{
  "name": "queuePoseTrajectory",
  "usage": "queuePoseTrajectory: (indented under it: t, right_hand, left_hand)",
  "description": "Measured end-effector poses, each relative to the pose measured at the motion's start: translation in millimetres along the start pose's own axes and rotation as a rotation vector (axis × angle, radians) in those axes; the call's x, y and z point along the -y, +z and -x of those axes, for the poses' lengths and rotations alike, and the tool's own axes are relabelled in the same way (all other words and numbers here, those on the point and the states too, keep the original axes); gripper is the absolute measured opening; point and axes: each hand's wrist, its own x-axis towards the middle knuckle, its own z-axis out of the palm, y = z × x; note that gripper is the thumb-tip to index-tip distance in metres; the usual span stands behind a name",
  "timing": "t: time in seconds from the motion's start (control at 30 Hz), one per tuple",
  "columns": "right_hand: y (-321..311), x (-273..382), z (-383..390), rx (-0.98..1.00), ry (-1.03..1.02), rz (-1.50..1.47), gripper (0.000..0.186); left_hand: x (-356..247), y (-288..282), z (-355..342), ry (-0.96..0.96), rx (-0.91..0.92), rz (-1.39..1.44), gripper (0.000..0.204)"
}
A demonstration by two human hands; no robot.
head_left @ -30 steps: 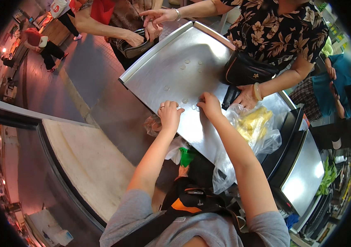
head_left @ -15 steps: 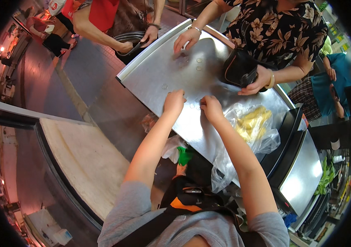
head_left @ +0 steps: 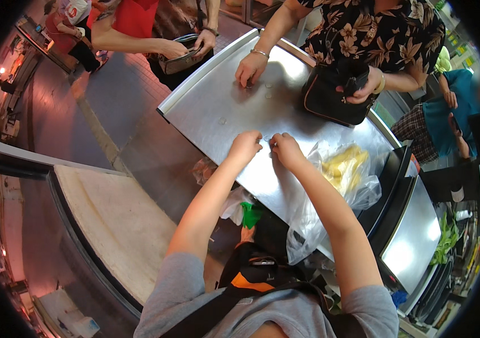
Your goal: The person weighs bananas and leafy greens on a scale, bags the items, and processes payment with coins and a card at a supermarket checkout. The person interacts with the touchscreen register and handles cash and coins during the transaction.
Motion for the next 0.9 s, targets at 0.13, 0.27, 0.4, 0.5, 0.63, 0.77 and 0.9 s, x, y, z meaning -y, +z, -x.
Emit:
queuePoseTrajectory:
  t: [0.13,0.27,0.4,0.5,0.63,0.77,0.9]
  right_hand:
    - [-5,6,-4,0.041,-0.032,0.069,0.014]
    - [3,2,-10,0.044,0.003,0.088,0.016]
    - [-4,7,-19,0.063,-0.004,-0.01,0.015]
    - [-6,1,-26,0.152,-0.026,0.026,0.017]
    - [-10,10,-25,0.15,-0.019,0.073,0.013]
    - [-2,9,-26,0.044,0.028,-0.081,0.017]
    - [-2,17,-40,-0.068,0.074,-0.254,0.017]
  left_hand:
    - [-10,16,-3,-0.043,0.033,-0.166,0.016]
    - [-14,19,-5,-0.059,0.017,-0.238,0.01]
    - [-7,12,-2,0.0,0.03,-0.151,0.013]
    - [-8,1,2,-0.089,-0.03,0.098,0.019]
    - [-9,-7,11,-0.455,0.031,1.021,0.026]
    - [1,10,24,-0.517,-0.016,1.561,0.019]
    - [11,16,34,-0.494,-0.061,1.875,0.017]
